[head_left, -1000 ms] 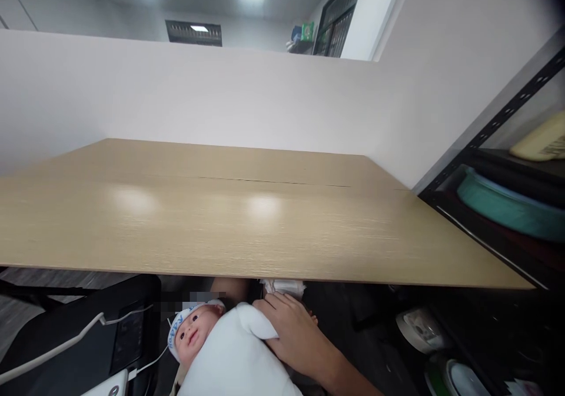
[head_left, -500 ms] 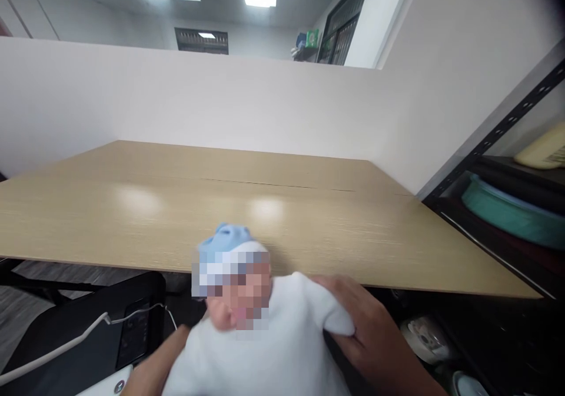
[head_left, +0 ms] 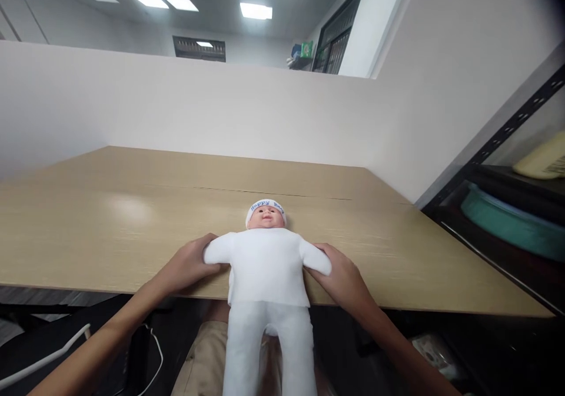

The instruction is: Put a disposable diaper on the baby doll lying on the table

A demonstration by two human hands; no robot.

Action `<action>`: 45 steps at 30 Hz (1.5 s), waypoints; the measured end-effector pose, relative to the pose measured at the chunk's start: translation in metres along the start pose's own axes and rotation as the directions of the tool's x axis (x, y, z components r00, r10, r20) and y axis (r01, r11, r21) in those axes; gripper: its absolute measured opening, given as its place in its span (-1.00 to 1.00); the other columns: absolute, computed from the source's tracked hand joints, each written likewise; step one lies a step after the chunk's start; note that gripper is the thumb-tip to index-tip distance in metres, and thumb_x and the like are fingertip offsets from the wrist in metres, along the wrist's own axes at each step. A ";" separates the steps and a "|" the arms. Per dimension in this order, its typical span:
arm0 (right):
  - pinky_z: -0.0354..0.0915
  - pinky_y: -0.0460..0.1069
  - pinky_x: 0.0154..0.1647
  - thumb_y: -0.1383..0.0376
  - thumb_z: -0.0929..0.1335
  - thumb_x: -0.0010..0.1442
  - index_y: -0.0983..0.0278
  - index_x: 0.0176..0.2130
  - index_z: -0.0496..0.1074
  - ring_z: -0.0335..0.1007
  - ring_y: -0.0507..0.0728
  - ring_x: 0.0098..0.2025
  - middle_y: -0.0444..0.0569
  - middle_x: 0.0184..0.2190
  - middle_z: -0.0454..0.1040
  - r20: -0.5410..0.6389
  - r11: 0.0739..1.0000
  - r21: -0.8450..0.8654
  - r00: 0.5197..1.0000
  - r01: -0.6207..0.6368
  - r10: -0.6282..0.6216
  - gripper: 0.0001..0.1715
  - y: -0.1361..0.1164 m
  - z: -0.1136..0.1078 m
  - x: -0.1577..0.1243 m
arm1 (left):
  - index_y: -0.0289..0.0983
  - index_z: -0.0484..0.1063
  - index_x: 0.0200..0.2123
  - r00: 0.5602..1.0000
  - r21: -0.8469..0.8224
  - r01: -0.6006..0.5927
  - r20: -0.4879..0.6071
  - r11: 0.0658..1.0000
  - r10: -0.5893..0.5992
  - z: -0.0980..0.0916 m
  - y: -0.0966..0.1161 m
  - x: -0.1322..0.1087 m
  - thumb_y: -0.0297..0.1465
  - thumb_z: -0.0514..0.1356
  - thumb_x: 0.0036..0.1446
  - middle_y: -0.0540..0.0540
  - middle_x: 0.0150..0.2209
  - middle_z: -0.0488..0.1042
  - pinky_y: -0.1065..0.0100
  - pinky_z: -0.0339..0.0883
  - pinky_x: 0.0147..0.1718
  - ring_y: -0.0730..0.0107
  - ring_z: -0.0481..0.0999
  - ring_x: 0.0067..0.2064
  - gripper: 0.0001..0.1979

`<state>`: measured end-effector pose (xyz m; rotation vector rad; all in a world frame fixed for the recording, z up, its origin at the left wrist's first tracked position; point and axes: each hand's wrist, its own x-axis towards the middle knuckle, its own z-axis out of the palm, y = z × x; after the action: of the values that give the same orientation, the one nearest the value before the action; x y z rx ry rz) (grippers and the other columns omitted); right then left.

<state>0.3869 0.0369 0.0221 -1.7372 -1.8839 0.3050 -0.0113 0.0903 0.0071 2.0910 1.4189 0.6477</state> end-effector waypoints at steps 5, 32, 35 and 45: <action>0.43 0.26 0.19 -0.02 0.37 0.46 0.06 0.28 0.41 0.50 0.36 0.18 0.07 0.16 0.58 -0.086 0.990 0.028 0.987 0.140 -0.138 -0.50 0.032 0.004 -0.029 | -0.11 0.48 0.17 0.989 0.194 -0.021 -0.143 0.981 0.050 0.010 -0.016 -0.022 0.16 0.26 0.30 -0.17 0.03 0.64 0.06 0.41 0.00 -0.12 0.54 0.06 -0.41; 0.40 0.15 0.11 0.07 0.33 0.46 0.26 0.17 0.44 0.53 0.34 0.09 0.16 0.08 0.61 -0.142 0.972 -0.114 0.965 0.206 -0.221 -0.57 0.067 0.072 0.201 | -0.18 0.47 0.08 0.961 0.298 -0.034 -0.252 0.954 0.113 -0.015 -0.078 0.183 0.30 0.09 0.31 -0.24 0.05 0.61 0.14 0.36 -0.06 -0.07 0.54 0.07 -0.30; 0.41 0.16 0.08 0.03 0.32 0.47 0.26 0.15 0.45 0.53 0.35 0.07 0.18 0.06 0.61 -0.157 0.971 -0.123 0.962 0.204 -0.222 -0.56 0.070 0.079 0.226 | -0.19 0.48 0.05 0.955 0.317 -0.014 -0.278 0.948 0.106 -0.016 -0.086 0.209 0.31 0.10 0.30 -0.24 -0.02 0.61 0.12 0.36 -0.07 -0.07 0.55 0.03 -0.30; 0.39 0.18 0.07 0.01 0.31 0.46 0.24 0.11 0.46 0.51 0.36 0.05 0.18 0.05 0.61 -0.164 0.966 -0.129 0.955 0.226 -0.245 -0.56 0.079 0.093 0.289 | -0.20 0.48 -0.01 0.930 0.377 -0.006 -0.337 0.926 0.144 -0.020 -0.110 0.265 0.30 0.09 0.31 -0.24 -0.05 0.63 0.11 0.37 -0.06 -0.09 0.51 0.06 -0.32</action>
<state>0.4008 0.3470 -0.0256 -1.5292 -1.9795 -0.0456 -0.0109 0.3758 -0.0254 2.4202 1.7841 0.8884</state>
